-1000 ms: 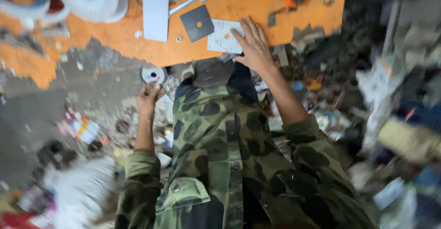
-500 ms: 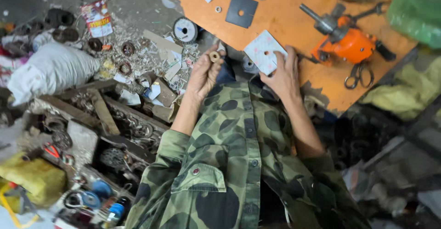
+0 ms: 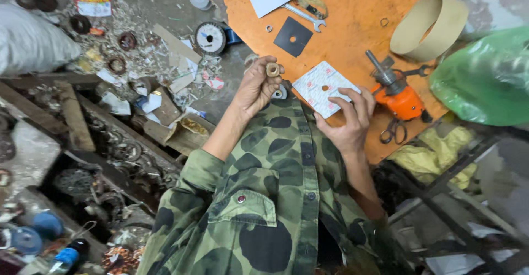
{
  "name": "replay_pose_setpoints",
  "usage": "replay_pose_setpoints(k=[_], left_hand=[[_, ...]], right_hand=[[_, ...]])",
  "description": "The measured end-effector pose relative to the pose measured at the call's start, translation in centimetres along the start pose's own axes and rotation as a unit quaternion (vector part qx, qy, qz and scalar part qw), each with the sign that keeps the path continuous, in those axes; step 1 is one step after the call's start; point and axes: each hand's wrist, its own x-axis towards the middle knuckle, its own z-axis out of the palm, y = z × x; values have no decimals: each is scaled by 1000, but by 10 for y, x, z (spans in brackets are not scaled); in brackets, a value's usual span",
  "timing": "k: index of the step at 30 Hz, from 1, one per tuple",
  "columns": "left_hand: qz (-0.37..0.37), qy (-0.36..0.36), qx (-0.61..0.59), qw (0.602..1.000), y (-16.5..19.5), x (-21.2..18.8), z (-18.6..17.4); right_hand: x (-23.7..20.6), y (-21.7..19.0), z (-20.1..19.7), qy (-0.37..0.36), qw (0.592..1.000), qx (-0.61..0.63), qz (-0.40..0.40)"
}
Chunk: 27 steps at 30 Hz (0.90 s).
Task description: The person assembles a small coil-winding jig from metal plates and a bolt, then uses a hand crank to wind copper wire onto a cylindrical former. After winding, the person removes the coil and inspects it.
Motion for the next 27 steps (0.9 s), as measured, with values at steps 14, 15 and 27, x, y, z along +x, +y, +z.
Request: replay_pose_setpoints(k=[14,15,27], left_hand=[[-30,-38,5,999,13,60,61],[-36,-37,13,999,11,63,63],[-76,-46,48,995,-12,107,71]], right_hand=[[112,22,-67,-44,988,-123,-77],[111,23,-70,-50,989,-121,-72],[109,32,-100,-109,988,-110,-24]])
